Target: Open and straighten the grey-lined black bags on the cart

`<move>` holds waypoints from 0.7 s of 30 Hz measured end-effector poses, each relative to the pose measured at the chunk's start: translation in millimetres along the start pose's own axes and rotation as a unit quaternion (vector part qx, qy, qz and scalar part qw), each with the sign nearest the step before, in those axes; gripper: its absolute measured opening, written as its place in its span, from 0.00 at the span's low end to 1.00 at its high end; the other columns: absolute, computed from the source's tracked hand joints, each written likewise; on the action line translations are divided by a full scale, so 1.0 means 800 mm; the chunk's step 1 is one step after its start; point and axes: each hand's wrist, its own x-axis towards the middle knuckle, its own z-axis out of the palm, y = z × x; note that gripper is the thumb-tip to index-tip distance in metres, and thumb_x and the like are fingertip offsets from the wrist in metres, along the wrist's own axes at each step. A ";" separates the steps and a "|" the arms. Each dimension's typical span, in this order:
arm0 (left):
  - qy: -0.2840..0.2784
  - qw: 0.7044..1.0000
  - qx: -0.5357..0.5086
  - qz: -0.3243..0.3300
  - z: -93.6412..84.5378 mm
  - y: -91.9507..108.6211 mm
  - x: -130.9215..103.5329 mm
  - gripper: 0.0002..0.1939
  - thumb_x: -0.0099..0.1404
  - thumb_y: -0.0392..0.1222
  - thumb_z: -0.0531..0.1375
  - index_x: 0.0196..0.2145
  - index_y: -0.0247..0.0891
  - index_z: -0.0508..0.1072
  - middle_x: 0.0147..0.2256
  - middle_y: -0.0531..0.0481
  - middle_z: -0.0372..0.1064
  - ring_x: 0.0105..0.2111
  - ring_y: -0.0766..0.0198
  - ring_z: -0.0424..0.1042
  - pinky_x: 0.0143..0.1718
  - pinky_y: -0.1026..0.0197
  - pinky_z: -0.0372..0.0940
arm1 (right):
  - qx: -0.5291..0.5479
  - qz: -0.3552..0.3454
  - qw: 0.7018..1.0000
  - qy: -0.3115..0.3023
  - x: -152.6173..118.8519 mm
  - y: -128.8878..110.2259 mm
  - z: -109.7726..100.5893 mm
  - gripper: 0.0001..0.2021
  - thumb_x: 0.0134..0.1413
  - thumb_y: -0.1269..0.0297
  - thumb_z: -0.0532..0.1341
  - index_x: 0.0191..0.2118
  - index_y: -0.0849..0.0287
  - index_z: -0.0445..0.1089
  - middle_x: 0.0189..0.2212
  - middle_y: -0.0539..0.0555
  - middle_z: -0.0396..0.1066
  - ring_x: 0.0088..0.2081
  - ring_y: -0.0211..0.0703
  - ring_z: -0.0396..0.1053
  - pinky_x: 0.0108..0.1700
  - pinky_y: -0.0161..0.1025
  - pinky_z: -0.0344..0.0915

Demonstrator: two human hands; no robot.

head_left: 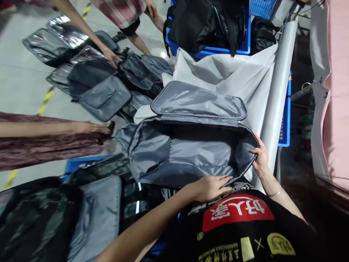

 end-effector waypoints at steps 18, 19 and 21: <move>0.096 0.968 0.230 0.020 0.010 0.047 0.026 0.20 0.70 0.37 0.42 0.53 0.34 0.65 0.41 0.39 0.64 0.40 0.54 0.66 0.40 0.54 0.65 | -0.182 0.118 0.975 0.043 -0.110 -0.006 -0.015 0.19 0.42 0.48 0.65 0.33 0.57 0.63 0.26 0.48 0.66 0.25 0.37 0.64 0.24 0.35 0.65; 0.096 0.968 0.228 0.034 0.011 0.046 0.026 0.19 0.69 0.37 0.43 0.51 0.34 0.66 0.40 0.40 0.64 0.39 0.54 0.66 0.39 0.54 0.65 | -0.160 0.136 0.977 0.039 -0.117 -0.005 -0.014 0.20 0.42 0.47 0.65 0.31 0.57 0.61 0.21 0.46 0.63 0.22 0.35 0.62 0.21 0.34 0.63; 0.087 0.966 0.235 0.056 0.012 0.044 0.024 0.17 0.68 0.36 0.45 0.50 0.33 0.66 0.40 0.40 0.63 0.39 0.54 0.66 0.40 0.53 0.65 | -0.092 0.138 0.986 0.036 -0.121 -0.004 -0.008 0.21 0.41 0.46 0.65 0.29 0.58 0.60 0.18 0.45 0.61 0.20 0.34 0.61 0.21 0.34 0.64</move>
